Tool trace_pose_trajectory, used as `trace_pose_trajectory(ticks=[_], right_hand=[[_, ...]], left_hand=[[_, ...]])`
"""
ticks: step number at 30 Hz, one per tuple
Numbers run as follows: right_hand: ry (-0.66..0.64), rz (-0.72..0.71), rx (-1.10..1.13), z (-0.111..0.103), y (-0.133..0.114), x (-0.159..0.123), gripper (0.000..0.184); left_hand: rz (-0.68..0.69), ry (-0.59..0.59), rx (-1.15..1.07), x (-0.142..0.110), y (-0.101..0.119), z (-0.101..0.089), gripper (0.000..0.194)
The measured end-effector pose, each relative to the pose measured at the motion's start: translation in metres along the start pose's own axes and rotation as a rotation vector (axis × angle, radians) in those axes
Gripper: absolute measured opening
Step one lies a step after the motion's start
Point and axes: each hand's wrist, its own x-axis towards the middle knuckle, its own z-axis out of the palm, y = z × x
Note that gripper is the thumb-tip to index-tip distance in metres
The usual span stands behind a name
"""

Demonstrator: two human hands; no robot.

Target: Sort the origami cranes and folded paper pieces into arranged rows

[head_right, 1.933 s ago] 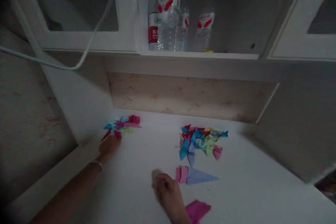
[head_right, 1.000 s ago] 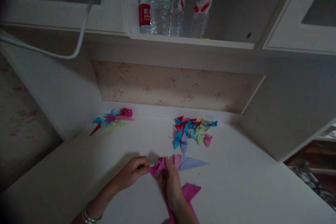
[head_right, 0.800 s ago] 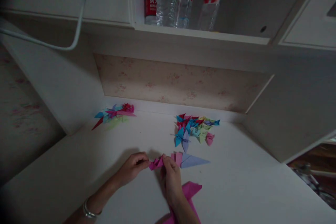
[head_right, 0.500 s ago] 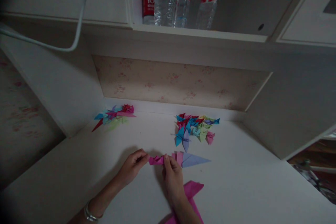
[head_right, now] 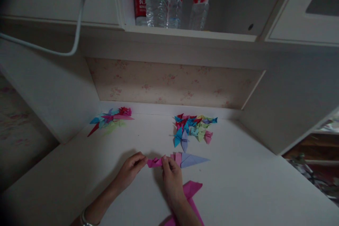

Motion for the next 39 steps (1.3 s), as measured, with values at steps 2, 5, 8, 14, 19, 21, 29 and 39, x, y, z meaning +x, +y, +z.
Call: trace_pose_trajectory(ticks=[2,5,8,14,19,21,29,39], right_hand=[[0.007,-0.012,-0.003,-0.0003,0.0014,0.0006,0.040],[0.016,-0.024,-0.008,-0.0012,0.0035,0.0014,0.041],[0.013,-0.025,-0.008,-0.0024,0.0045,0.0019,0.041],[0.047,-0.029,0.002,-0.0029,0.0029,0.0015,0.043],[0.049,0.006,-0.007,-0.0028,0.0023,0.0013,0.045],[0.046,0.005,-0.009,-0.0031,0.0023,0.0012,0.044],[0.048,-0.003,-0.024,-0.0030,0.0005,0.0001,0.043],[0.041,0.009,-0.004,-0.0033,0.0002,0.0003,0.044]], left_hand=[[0.000,0.004,0.004,0.0009,-0.0018,0.0006,0.033],[0.002,0.008,0.005,0.0013,-0.0053,0.0015,0.033],[-0.008,0.000,0.006,0.0000,-0.0066,0.0026,0.034],[-0.062,-0.018,0.004,-0.0024,-0.0026,0.0048,0.037],[-0.087,-0.018,0.007,-0.0026,-0.0038,0.0060,0.039],[-0.098,-0.022,0.015,-0.0026,-0.0039,0.0061,0.040],[-0.097,-0.023,-0.002,-0.0028,0.0002,0.0060,0.037],[-0.119,-0.005,-0.006,-0.0029,-0.0046,0.0086,0.037]])
